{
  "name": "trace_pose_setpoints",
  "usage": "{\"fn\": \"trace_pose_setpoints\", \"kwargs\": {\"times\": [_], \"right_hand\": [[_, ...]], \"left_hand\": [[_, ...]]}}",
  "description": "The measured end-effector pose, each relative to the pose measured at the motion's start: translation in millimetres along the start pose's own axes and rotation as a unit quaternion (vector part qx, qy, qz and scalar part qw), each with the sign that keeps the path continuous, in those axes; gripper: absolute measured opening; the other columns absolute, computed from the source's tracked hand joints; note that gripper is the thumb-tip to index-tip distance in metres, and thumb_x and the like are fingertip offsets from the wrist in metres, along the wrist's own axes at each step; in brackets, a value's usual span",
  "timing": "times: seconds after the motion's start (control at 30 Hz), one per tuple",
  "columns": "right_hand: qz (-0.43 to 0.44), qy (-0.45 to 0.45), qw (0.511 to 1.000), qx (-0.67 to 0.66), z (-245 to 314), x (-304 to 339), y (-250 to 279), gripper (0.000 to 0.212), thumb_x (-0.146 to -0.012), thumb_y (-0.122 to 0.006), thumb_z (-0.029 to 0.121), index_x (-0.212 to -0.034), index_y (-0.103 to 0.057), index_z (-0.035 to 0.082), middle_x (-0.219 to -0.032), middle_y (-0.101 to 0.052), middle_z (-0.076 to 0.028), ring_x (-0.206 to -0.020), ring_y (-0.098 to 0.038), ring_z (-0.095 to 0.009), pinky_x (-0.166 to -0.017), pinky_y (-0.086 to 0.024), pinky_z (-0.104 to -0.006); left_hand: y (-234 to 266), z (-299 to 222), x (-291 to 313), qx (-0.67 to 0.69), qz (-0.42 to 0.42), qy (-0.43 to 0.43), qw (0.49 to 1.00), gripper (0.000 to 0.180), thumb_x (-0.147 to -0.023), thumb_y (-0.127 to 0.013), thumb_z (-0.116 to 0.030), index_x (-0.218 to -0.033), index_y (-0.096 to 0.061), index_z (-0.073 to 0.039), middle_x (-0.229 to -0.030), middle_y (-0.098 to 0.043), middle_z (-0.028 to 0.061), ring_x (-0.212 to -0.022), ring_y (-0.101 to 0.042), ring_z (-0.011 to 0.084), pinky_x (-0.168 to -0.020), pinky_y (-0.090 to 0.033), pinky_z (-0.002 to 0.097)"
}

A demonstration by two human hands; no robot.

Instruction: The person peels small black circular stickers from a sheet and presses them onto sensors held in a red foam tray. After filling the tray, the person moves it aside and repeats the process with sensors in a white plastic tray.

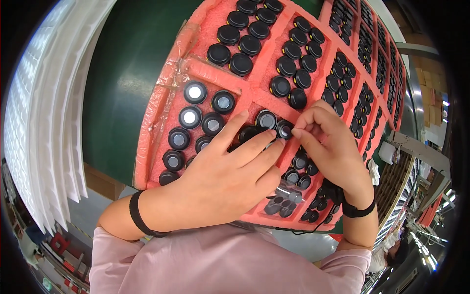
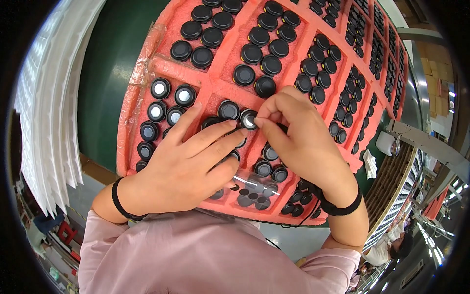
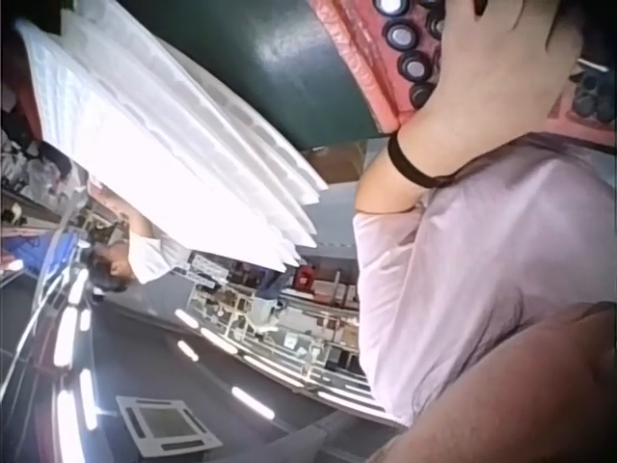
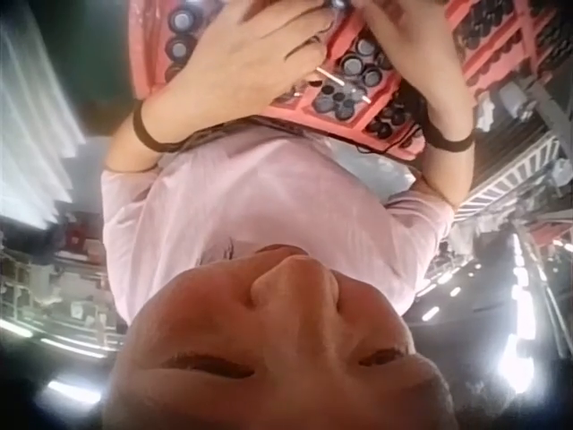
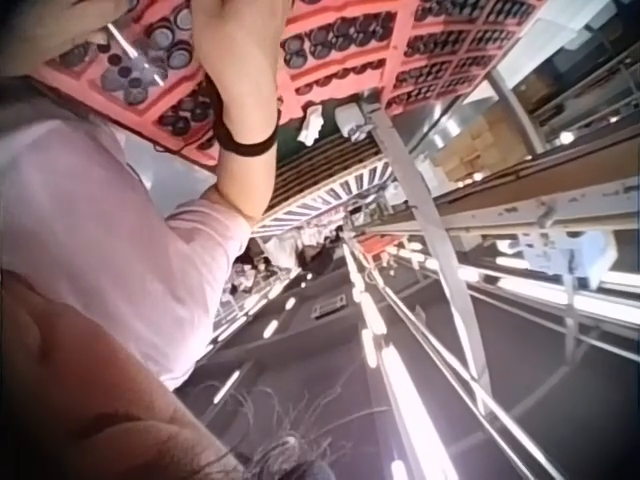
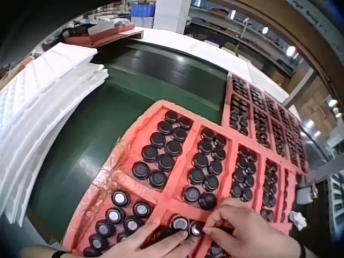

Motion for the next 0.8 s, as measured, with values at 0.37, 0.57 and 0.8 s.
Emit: {"fn": "trace_pose_setpoints", "kwargs": {"times": [0.37, 0.57, 0.8], "right_hand": [[-0.018, 0.017, 0.999, 0.046, 7.1, -0.7, -1.6, 0.008, -0.091, -0.068, -0.003, -0.094, -0.061, 0.0, -0.093, -0.05, -0.002, -0.078, -0.05, -0.009, -0.068, -0.041, -0.0243], [-0.027, 0.015, 0.998, 0.056, 7.6, -1.0, -2.9, 0.008, -0.09, -0.069, -0.002, -0.093, -0.062, 0.0, -0.092, -0.05, -0.003, -0.078, -0.05, -0.01, -0.068, -0.042, -0.0249], [-0.033, 0.031, 0.996, 0.074, 8.1, -3.4, -4.6, 0.008, -0.089, -0.069, -0.003, -0.092, -0.063, 0.001, -0.092, -0.053, -0.004, -0.078, -0.053, -0.012, -0.068, -0.043, -0.0259]], "left_hand": [[-2.8, 0.7, -1.6, -0.022, 0.008, 0.009, 1.0, 0.012, -0.084, -0.064, -0.023, -0.085, -0.063, -0.011, -0.129, -0.067, 0.0112, -0.131, -0.058, 0.0249, -0.113, -0.039, 0.0605], [-2.4, -0.6, -2.3, -0.029, 0.01, 0.014, 0.999, 0.011, -0.085, -0.064, -0.022, -0.085, -0.064, -0.011, -0.128, -0.068, 0.011, -0.13, -0.059, 0.0248, -0.114, -0.038, 0.0601], [-2.2, -0.4, -1.6, -0.021, 0.01, 0.021, 1.0, 0.011, -0.085, -0.064, -0.022, -0.086, -0.064, -0.011, -0.128, -0.068, 0.0115, -0.13, -0.059, 0.0251, -0.115, -0.037, 0.0607]]}}
Point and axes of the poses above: each hand's wrist, its own x-axis away from the middle knuckle, its own y-axis out of the back of the hand, z = x × y, the point moved 4 cm from there along -x, towards the middle knuckle
